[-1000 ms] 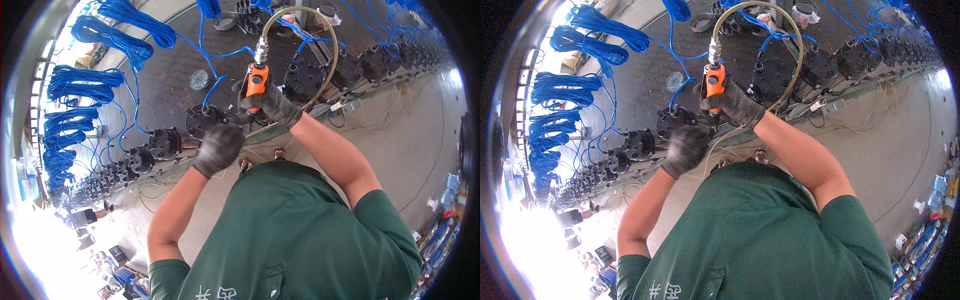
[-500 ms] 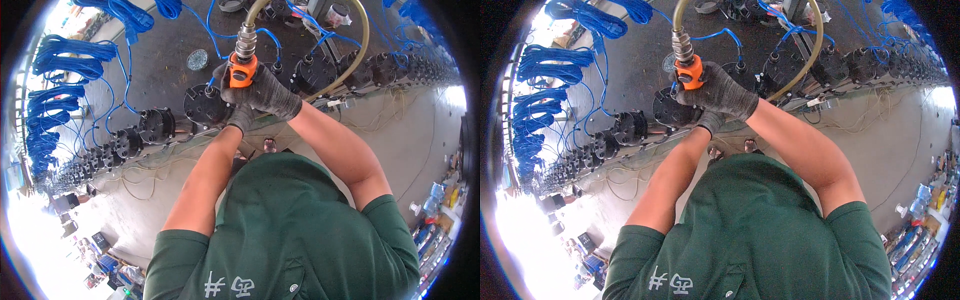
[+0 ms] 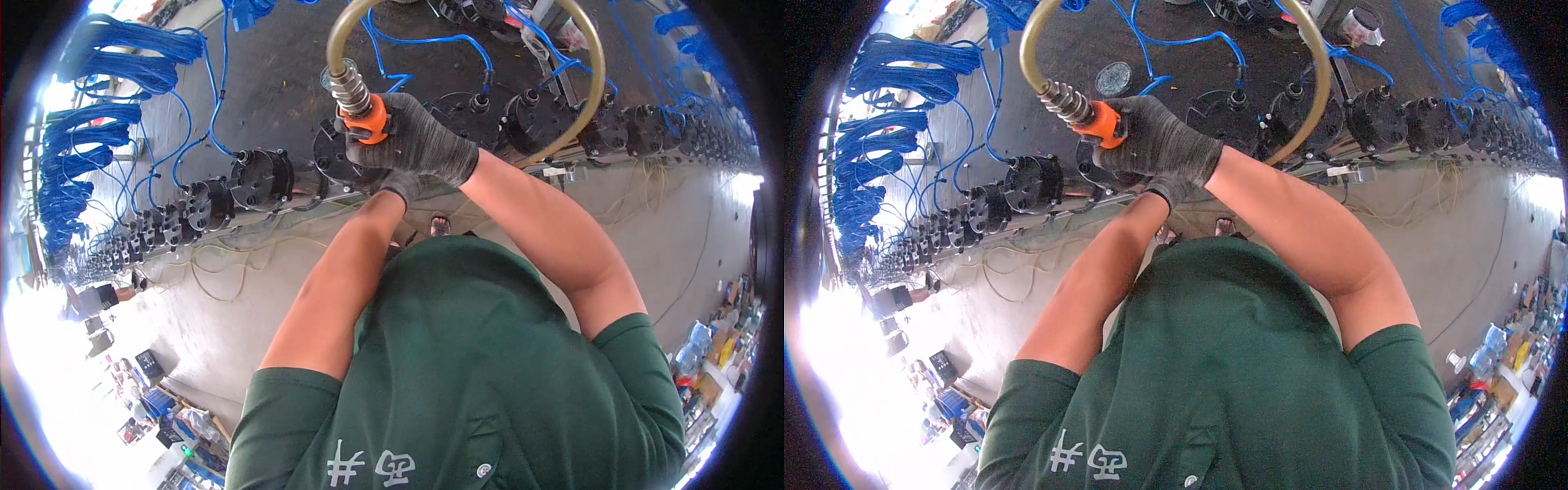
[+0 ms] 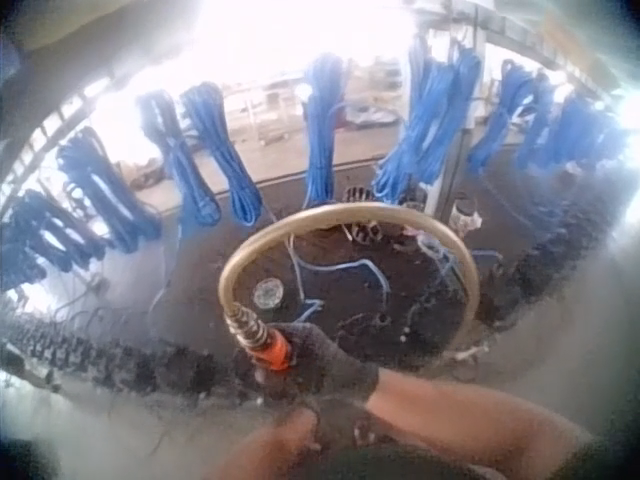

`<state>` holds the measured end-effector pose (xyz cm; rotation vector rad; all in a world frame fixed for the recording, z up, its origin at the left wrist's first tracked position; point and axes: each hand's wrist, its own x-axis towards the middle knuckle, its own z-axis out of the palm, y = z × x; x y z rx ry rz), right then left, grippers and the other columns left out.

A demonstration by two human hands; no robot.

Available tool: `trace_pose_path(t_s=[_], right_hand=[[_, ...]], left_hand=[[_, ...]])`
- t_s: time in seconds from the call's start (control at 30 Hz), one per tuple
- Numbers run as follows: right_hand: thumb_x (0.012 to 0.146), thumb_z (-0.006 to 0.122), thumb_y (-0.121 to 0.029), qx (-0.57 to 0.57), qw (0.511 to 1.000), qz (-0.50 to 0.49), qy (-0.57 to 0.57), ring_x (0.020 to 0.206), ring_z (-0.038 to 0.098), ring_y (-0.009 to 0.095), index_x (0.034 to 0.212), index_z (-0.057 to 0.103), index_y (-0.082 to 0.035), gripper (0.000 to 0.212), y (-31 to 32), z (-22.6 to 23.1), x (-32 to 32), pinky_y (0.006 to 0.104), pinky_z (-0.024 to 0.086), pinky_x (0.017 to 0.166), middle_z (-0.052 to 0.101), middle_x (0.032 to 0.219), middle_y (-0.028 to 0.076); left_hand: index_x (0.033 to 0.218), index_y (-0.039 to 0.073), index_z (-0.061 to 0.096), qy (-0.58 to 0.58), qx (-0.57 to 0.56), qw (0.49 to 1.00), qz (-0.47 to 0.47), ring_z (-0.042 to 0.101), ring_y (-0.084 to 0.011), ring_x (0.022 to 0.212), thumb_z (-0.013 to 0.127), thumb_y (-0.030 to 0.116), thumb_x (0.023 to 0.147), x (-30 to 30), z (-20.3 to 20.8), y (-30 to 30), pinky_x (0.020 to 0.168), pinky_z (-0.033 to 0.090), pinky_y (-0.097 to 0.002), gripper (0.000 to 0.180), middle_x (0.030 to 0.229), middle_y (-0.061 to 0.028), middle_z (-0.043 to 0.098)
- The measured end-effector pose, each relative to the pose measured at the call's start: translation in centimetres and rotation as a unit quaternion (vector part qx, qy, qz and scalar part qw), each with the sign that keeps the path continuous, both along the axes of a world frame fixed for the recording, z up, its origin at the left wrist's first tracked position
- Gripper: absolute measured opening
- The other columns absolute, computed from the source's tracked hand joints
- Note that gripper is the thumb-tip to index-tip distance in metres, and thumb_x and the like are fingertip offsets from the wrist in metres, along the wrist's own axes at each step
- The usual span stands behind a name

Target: The person uses a pneumatic screwdriver to fasten parts on a series of submersible pumps lined up along an assembly line, handling the tools and pump components by hand.

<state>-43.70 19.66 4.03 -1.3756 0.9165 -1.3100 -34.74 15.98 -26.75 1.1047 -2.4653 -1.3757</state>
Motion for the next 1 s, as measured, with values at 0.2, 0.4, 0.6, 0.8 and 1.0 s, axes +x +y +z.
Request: trace_pose_path(t_s=[0.2,0.4,0.6,0.8,1.0], right_hand=[[0.081,0.081,-0.011,0.025,0.999,0.036,-0.02,0.094,0.062,0.009,0.113,0.065,-0.004,0.037,-0.7,-0.6,0.2,0.0298,0.053,0.089,0.069,0.1,0.0],[0.081,0.081,-0.012,-0.017,0.999,-0.005,0.049,0.091,0.064,0.011,0.111,0.065,-0.004,0.035,-0.5,-0.6,-0.9,0.0309,0.055,0.087,0.068,0.096,0.0],[0.081,0.081,-0.012,0.006,0.998,0.026,0.048,0.089,0.064,0.012,0.111,0.064,-0.005,0.035,-1.2,-1.3,-0.3,0.0304,0.054,0.086,0.067,0.097,0.001],[0.08,0.083,-0.012,0.001,0.999,0.037,0.039,0.091,0.065,0.012,0.112,0.063,-0.004,0.039,-1.2,-1.7,0.0,0.0295,0.054,0.088,0.068,0.099,0.001],[0.081,0.083,-0.021,-0.015,0.999,0.005,0.032,0.09,0.068,0.016,0.113,0.066,-0.004,0.04,-1.5,-2.5,0.0,0.0324,0.056,0.088,0.072,0.098,0.006]], left_hand=[[0.151,0.012,0.045,-0.068,-0.09,0.988,-0.11,0.042,-0.0266,0.143,0.045,0.03,0.106,-0.1,3.9,0.8,0.12,0.032,-0.0412,0.049,0.154,-0.0105,0.048],[0.141,0.01,0.056,-0.214,-0.349,0.844,-0.346,0.047,-0.033,0.138,0.052,0.023,0.101,5.2,15.2,4.4,0.117,0.036,-0.0458,0.043,0.142,-0.015,0.057],[0.127,0.008,0.058,0.071,-0.377,0.923,-0.007,0.055,-0.0384,0.12,0.076,0.021,0.079,15.4,19.3,5.6,0.101,0.045,-0.0508,0.053,0.126,-0.0149,0.061],[0.137,0.01,0.05,0.104,-0.465,0.875,0.091,0.053,-0.0422,0.124,0.088,0.02,0.066,14.0,24.6,0.7,0.105,0.046,-0.0529,0.081,0.138,-0.0195,0.052],[0.141,0.013,0.048,0.115,-0.378,0.919,0.006,0.053,-0.0441,0.128,0.091,0.021,0.058,14.1,24.2,-2.1,0.108,0.047,-0.0512,0.094,0.144,-0.0223,0.049]])
